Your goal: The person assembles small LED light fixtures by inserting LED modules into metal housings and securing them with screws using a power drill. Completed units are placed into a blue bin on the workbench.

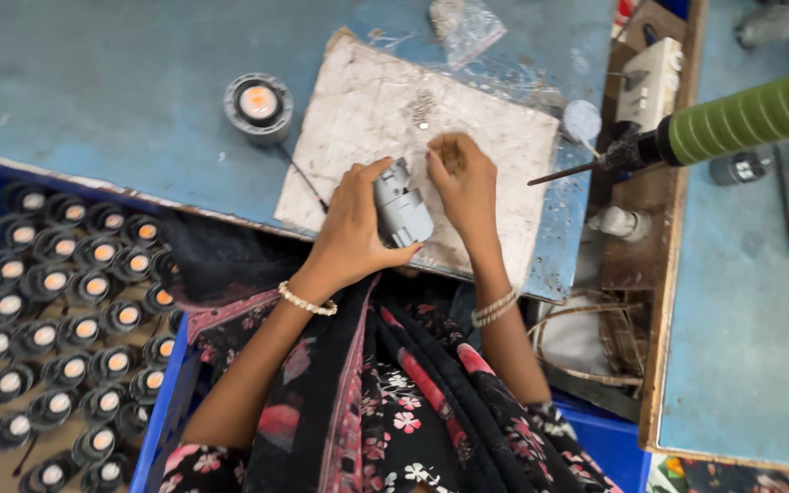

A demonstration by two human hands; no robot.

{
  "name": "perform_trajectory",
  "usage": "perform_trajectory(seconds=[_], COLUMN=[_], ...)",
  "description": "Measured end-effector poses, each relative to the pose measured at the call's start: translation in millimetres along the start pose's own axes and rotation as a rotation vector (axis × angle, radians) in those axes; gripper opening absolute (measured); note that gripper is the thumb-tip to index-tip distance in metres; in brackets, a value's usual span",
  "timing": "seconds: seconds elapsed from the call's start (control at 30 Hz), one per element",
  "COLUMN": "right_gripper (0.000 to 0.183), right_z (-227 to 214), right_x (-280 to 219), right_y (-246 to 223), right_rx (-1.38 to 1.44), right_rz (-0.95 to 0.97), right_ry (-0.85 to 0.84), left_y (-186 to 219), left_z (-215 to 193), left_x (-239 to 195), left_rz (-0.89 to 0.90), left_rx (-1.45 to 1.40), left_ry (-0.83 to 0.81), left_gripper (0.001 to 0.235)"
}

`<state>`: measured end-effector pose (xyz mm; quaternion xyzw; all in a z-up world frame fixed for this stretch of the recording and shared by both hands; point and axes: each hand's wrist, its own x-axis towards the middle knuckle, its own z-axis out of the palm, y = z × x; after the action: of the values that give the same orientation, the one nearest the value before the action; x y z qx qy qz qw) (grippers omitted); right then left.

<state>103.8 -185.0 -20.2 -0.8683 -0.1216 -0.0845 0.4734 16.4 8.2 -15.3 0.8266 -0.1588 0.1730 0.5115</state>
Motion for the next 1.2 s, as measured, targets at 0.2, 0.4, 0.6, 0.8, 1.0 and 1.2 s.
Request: perform_trajectory(seconds=[0.2, 0.4, 0.6, 0.8, 1.0, 1.2], right_gripper=[0.017, 0.016, 0.016, 0.015, 0.018, 0.017], right_z=[-84.1, -163.9, -189.1, -211.7, -209.0, -194.1], right_x=[-36.9, -34.2, -37.9, -55.7, -69.7, -72.2], right_y=[46.6, 44.8, 5.3, -30.2, -58.8, -71.3], right_rx=[0.017, 0.013, -0.112, -0.183, -0.286, -0.28], right_rz=[0.149, 0.194, 0.217, 0.258, 0.296, 0.304], right_ry=[0.203, 0.247, 0.118, 0.033, -0.054, -0.074], left_y=[2.1, 2.6, 2.4, -0.3, -0.9, -2.2], left_z=[-2.1, -3.3, -1.6, 1.0, 1.8, 1.1], left_x=[1.2, 1.9, -0.3, -2.1, -2.3, -2.4], left_rz=[0.034, -0.013, 0.008, -0.053, -0.003, -0.008], left_rx=[0.065, 0.041, 0.065, 0.045, 0.068, 0.064], left_ry=[-0.011, -0.072, -0.037, -0.07, -0.031, -0.046], left_gripper=[0.112, 0.11, 0.112, 0.11, 0.113, 0.114])
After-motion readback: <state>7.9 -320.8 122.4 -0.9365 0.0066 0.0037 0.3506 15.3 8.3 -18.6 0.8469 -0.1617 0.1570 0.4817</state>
